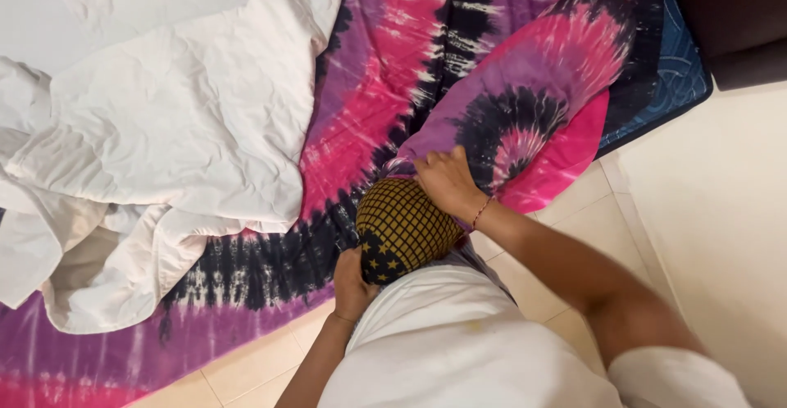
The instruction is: The person wraps cylindrical bolster pillows in tie-dye fabric covers on a bed. They gather the fabric at each end of a bolster, twist it closed, and secure the gathered end with a string or rubber band, working through several bolsters one at a time and smoothing the covers over the pillows.
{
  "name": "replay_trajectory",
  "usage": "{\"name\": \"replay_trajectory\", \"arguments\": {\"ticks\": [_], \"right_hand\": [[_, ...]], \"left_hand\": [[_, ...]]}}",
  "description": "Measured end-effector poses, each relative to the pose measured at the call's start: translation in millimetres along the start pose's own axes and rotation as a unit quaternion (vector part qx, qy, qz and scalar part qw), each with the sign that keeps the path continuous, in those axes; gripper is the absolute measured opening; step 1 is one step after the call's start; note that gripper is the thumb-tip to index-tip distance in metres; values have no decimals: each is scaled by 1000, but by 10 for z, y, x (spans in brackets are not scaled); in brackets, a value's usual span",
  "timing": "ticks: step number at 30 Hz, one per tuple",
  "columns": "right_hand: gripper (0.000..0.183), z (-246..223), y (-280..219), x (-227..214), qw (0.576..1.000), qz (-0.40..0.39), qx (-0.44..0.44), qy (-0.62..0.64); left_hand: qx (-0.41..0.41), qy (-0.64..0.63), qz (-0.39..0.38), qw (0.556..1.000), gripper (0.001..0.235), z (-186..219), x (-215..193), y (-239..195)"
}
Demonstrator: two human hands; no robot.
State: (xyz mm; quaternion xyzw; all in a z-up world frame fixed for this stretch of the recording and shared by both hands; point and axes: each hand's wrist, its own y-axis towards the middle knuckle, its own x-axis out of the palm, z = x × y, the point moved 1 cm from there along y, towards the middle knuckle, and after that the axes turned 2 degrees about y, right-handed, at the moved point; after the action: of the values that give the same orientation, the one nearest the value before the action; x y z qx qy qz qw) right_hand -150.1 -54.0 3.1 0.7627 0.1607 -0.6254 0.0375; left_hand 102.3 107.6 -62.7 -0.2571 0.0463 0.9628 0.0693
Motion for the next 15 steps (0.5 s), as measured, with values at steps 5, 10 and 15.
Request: {"name": "replay_trajectory", "arguments": {"ticks": [5, 10, 15], "right_hand": [[11, 941, 433, 192, 986, -1, -92, -138], [12, 2044, 937, -4, 991, 53, 51, -112], [23, 1416, 920, -308, 987, 85, -53, 125]], "left_hand": [[6, 39, 23, 999, 71, 139, -46, 10], [-179, -117, 73, 974, 59, 360, -28, 118], [-328, -266, 149, 894, 51, 135, -158, 406]]}}
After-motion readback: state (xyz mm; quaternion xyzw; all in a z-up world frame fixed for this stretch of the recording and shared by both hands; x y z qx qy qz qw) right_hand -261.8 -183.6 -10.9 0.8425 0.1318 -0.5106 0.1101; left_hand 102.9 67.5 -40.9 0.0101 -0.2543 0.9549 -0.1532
